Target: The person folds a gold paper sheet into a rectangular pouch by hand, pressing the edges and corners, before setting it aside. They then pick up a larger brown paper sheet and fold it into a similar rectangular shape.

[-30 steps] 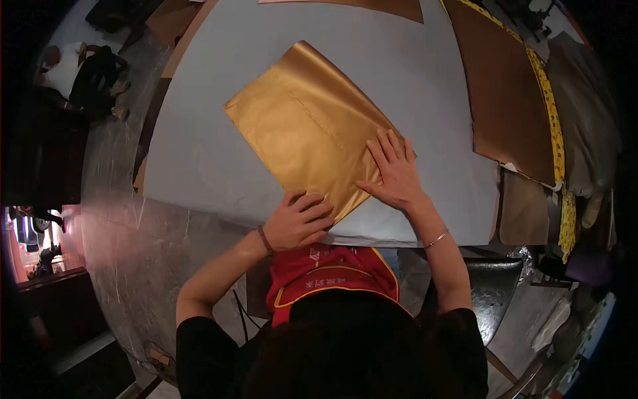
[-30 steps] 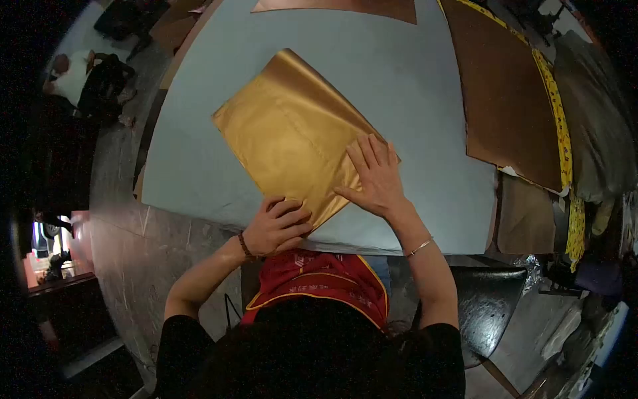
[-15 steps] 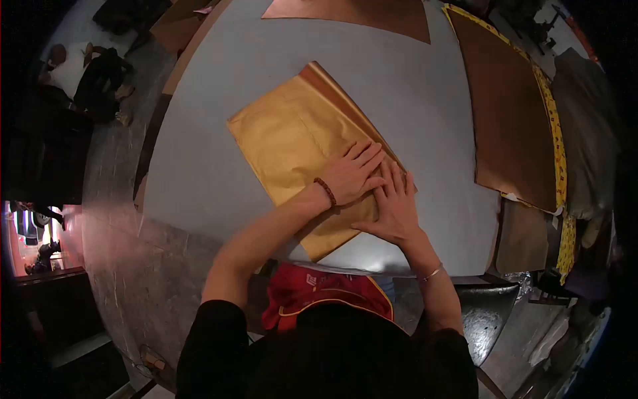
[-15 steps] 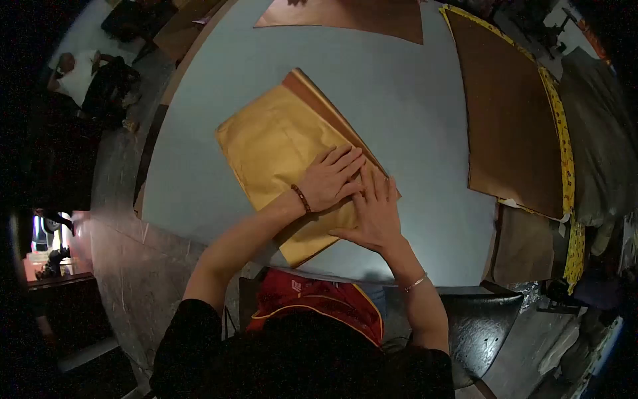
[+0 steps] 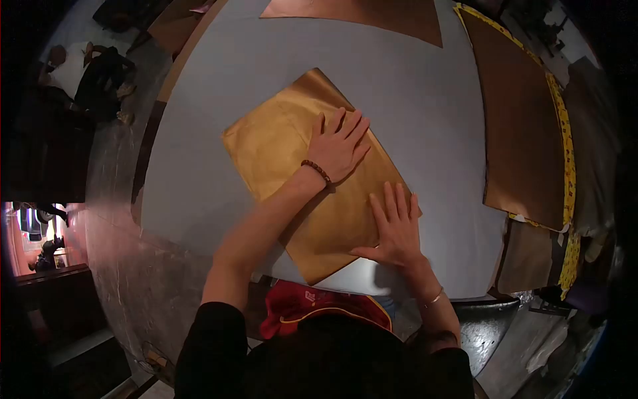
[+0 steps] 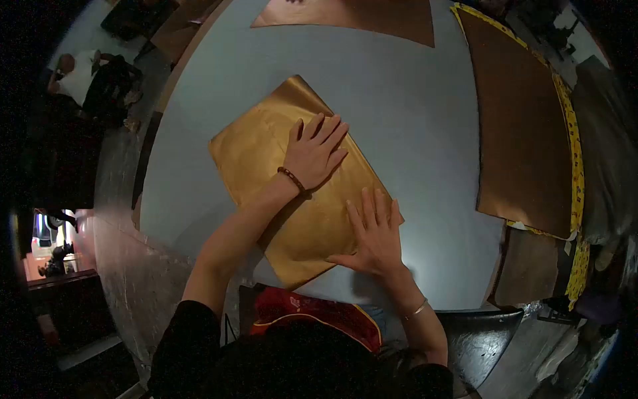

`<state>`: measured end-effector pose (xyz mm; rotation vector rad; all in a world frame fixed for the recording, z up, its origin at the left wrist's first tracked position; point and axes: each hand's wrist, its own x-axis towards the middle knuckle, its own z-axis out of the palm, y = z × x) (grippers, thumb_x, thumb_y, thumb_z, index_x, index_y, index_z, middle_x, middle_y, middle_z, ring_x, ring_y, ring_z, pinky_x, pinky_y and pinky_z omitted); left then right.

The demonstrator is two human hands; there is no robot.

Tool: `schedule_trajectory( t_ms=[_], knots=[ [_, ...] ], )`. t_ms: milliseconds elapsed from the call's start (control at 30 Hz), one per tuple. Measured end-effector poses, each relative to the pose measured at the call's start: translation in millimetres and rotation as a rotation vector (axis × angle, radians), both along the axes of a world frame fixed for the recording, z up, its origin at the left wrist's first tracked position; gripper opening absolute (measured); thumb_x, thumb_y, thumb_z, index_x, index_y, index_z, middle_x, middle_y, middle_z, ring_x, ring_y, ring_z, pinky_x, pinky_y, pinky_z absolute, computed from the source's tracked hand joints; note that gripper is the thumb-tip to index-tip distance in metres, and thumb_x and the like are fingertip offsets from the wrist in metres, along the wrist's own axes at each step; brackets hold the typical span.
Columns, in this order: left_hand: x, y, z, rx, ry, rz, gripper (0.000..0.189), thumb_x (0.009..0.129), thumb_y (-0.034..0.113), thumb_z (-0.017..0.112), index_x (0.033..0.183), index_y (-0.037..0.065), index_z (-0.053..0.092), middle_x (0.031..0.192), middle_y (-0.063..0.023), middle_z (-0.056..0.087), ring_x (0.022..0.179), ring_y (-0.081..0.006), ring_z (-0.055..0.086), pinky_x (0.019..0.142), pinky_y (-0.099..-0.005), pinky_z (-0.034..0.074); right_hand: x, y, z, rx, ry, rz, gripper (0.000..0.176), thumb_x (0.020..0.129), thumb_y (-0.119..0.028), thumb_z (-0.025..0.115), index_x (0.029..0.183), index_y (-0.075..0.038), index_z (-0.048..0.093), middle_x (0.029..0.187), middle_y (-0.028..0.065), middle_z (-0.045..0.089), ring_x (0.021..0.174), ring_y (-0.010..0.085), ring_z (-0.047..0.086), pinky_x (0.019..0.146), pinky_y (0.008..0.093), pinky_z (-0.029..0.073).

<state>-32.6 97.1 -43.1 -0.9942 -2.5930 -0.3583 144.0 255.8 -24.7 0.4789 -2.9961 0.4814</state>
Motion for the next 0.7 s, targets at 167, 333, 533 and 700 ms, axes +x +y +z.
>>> schedule_trajectory(
  t_ms=[167, 333, 533, 700],
  knots=[
    [-45.0, -15.7, -8.8, -0.006, 0.005, 0.079, 0.050, 0.094, 0.042, 0.047, 0.136, 0.014, 0.049, 0.144, -0.0036, 0.045, 0.135, -0.0261, 0.036, 0.107, -0.0552, 0.022, -1.5, -3.4, 7.1, -0.016, 0.035, -0.019, 0.104, 0.061, -0.074, 0.068, 0.134, -0.002, 0.050, 0.146, 0.0271, 0.033, 0.137, 0.0453, 0.027, 0.109, 0.0626, 0.019],
    [-89.5, -29.5, 0.4, -0.235, -0.142, 0.219, 0.054, 0.099, 0.047, 0.032, 0.146, 0.020, 0.036, 0.153, 0.0001, 0.032, 0.140, -0.0246, 0.027, 0.112, -0.0548, 0.017, -4.1, -5.8, 15.1, 0.042, 0.007, -0.033, 0.103, 0.059, -0.075, 0.068, 0.131, -0.002, 0.052, 0.144, 0.0267, 0.037, 0.135, 0.0447, 0.032, 0.108, 0.0628, 0.022],
    [-113.4, -33.7, -2.7, -0.173, -0.220, 0.260, 0.053, 0.098, 0.045, 0.031, 0.146, 0.022, 0.035, 0.153, 0.0021, 0.032, 0.142, -0.0255, 0.024, 0.112, -0.0584, 0.013, -2.7, -4.1, 12.0, 0.045, -0.013, -0.044, 0.104, 0.060, -0.077, 0.065, 0.131, -0.003, 0.052, 0.142, 0.0266, 0.039, 0.133, 0.0456, 0.033, 0.109, 0.0626, 0.022],
    [-101.0, -21.1, 8.0, -0.325, 0.005, 0.467, 0.055, 0.097, 0.043, 0.036, 0.146, 0.017, 0.032, 0.152, -0.0100, 0.031, 0.143, -0.0283, 0.020, 0.112, -0.0562, 0.014, -2.6, -7.1, 17.2, 0.013, -0.007, -0.036, 0.103, 0.058, -0.072, 0.071, 0.130, -0.002, 0.053, 0.143, 0.0276, 0.037, 0.134, 0.0468, 0.032, 0.108, 0.0634, 0.021]
  ],
)
